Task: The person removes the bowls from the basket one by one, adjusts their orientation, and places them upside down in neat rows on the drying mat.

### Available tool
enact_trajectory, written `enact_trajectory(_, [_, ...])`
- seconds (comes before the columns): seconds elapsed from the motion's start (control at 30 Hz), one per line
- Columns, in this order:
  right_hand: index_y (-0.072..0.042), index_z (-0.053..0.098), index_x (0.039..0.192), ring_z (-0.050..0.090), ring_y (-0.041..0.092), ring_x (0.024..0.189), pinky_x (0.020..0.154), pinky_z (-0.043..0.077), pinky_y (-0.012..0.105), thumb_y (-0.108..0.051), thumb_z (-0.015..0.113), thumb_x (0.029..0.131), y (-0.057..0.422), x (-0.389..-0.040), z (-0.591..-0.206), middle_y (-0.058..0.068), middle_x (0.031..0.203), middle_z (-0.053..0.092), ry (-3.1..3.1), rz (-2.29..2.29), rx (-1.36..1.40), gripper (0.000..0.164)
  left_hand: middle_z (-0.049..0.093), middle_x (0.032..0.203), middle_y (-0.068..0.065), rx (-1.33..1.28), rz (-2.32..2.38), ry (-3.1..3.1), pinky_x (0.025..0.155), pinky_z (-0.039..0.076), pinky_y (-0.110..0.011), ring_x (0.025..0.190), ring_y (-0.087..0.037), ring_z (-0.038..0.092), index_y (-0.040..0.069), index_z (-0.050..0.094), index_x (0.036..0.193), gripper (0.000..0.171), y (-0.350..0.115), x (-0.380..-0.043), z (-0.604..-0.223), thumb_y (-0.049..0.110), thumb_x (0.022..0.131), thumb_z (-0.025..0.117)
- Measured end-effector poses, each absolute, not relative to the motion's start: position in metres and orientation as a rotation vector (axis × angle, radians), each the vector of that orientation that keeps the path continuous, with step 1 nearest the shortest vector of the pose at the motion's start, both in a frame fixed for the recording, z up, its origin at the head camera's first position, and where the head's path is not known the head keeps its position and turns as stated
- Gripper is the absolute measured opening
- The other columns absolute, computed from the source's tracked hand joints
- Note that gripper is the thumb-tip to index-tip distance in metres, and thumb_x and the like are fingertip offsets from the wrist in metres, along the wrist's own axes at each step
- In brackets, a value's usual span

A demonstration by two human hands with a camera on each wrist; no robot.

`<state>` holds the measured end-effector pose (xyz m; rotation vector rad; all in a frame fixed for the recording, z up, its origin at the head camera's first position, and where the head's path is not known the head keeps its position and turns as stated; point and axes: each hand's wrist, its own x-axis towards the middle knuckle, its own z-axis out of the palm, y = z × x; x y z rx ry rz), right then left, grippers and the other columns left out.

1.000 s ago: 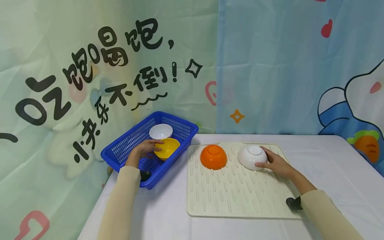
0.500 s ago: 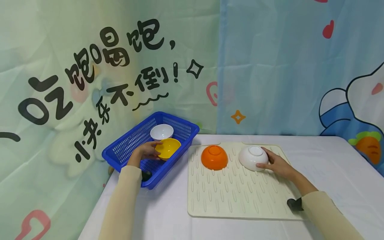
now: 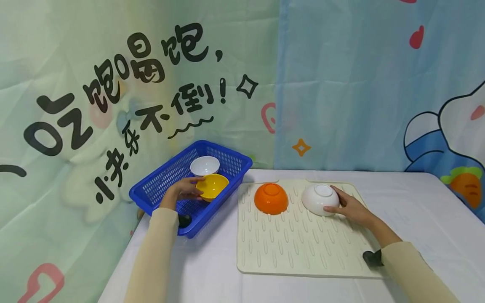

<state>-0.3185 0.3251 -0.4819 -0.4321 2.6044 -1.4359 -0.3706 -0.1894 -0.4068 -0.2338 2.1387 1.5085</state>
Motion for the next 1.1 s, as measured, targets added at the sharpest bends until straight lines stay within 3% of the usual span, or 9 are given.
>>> enact_trajectory(0.27, [0.004,0.001,0.145,0.011,0.049,0.131,0.101,0.018,0.061,-0.020,0.066,0.086,0.327,-0.315,-0.478,0.033,0.146,0.006,2.592,-1.424,-0.381,0.091,0.034,0.140,-0.018,-0.360,1.498,2.097,0.074,0.053,-0.027,0.073,-0.022,0.062,0.012,0.046,0.137,0.057,-0.191,-0.372,-0.394,-0.009,0.085,0.057])
enact_trajectory(0.53, [0.004,-0.001,0.145,0.010,0.046,0.132,0.102,0.018,0.055,-0.025,0.058,0.092,0.331,-0.311,-0.472,0.029,0.148,0.001,2.558,-1.451,-0.333,0.084,0.033,0.142,-0.016,-0.309,1.553,2.099,0.072,0.053,-0.025,0.067,-0.018,0.063,0.013,0.047,0.137,0.055,-0.191,-0.366,-0.369,-0.006,0.086,0.058])
enact_trajectory(0.7, [0.001,-0.002,0.145,0.011,0.044,0.133,0.104,0.022,0.049,-0.029,0.055,0.093,0.333,-0.309,-0.467,0.027,0.149,0.003,2.591,-1.429,-0.309,0.083,0.035,0.140,-0.016,-0.186,1.597,2.090,0.080,0.051,-0.028,0.074,-0.019,0.065,0.011,0.045,0.138,0.055,-0.184,-0.362,-0.348,-0.003,0.086,0.060])
enact_trajectory(0.93, [-0.008,-0.007,0.147,0.009,0.042,0.134,0.102,0.016,0.058,-0.025,0.059,0.091,0.323,-0.309,-0.443,0.023,0.150,0.005,2.646,-1.486,-0.394,0.088,0.033,0.142,-0.013,0.039,1.622,2.078,0.085,0.048,-0.032,0.089,-0.024,0.065,0.010,0.043,0.138,0.054,-0.171,-0.349,-0.317,-0.002,0.088,0.058])
enact_trajectory(1.03, [-0.014,-0.001,0.149,0.013,0.041,0.134,0.101,0.018,0.062,-0.022,0.066,0.087,0.309,-0.306,-0.428,0.020,0.151,0.012,2.768,-1.467,-0.490,0.092,0.038,0.137,-0.013,0.130,1.613,2.085,0.085,0.049,-0.034,0.092,-0.026,0.064,0.010,0.045,0.137,0.054,-0.164,-0.341,-0.306,-0.003,0.087,0.059])
enact_trajectory(1.1, [-0.017,0.011,0.149,0.024,0.037,0.133,0.098,0.024,0.063,-0.019,0.073,0.080,0.298,-0.302,-0.418,0.018,0.147,0.026,2.937,-1.447,-0.610,0.093,0.044,0.133,-0.013,0.210,1.582,2.094,0.085,0.049,-0.036,0.092,-0.026,0.064,0.011,0.045,0.137,0.054,-0.158,-0.333,-0.298,-0.003,0.087,0.059])
